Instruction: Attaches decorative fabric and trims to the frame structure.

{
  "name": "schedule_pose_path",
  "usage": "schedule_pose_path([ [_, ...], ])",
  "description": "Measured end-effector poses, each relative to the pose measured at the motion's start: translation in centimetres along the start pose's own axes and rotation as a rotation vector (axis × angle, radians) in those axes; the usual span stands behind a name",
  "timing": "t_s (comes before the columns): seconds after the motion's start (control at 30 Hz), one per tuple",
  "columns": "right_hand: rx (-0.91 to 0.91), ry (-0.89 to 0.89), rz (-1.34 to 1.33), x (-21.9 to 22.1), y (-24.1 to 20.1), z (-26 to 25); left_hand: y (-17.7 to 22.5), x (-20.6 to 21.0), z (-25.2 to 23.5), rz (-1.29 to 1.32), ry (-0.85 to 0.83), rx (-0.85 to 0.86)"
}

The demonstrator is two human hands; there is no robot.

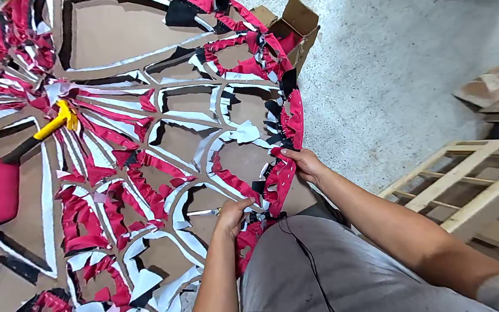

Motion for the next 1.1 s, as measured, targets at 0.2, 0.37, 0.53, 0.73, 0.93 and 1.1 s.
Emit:
schedule_pose_path([
  [0.2,-0.027,-0.054,-0.103,-0.2,0.4,0.6,-0.2,0.0,-0.6,0.059,-0.067,-0.053],
  [0.37,0.019,-0.025,0.136,-1.0,0.2,0.8,0.2,0.5,-0.2,0.166,0.031,-0.005],
  [0.53,0.181,-0.141,-0.14,0.8,3.1,2.3,0.2,0.3,0.0,0.217,-0.005,0.013],
  [0.73,0.185,-0.058,-0.112,0.4,3.2,2.9,0.3,0.2,0.5,0.319,-0.018,0.11],
  [0.93,0.09,-0.2,-0.358,0.6,3.4,1.9,0.5,0.1,0.4,0.235,0.018,0.103],
  [1.1,0.184,-0.418,-0.368,1.9,3.2,1.9,0.8,0.2,0.9,-0.025,0.184,0.056],
])
Point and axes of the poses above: each hand's wrist, its own z-axis away from the middle knuckle, its own x-axis out of the palm, y = z × x, the point moved 6 cm from there along -z, towards the middle knuckle, and after that the axes turned 6 degrees about -z, right-handed, at the moved point
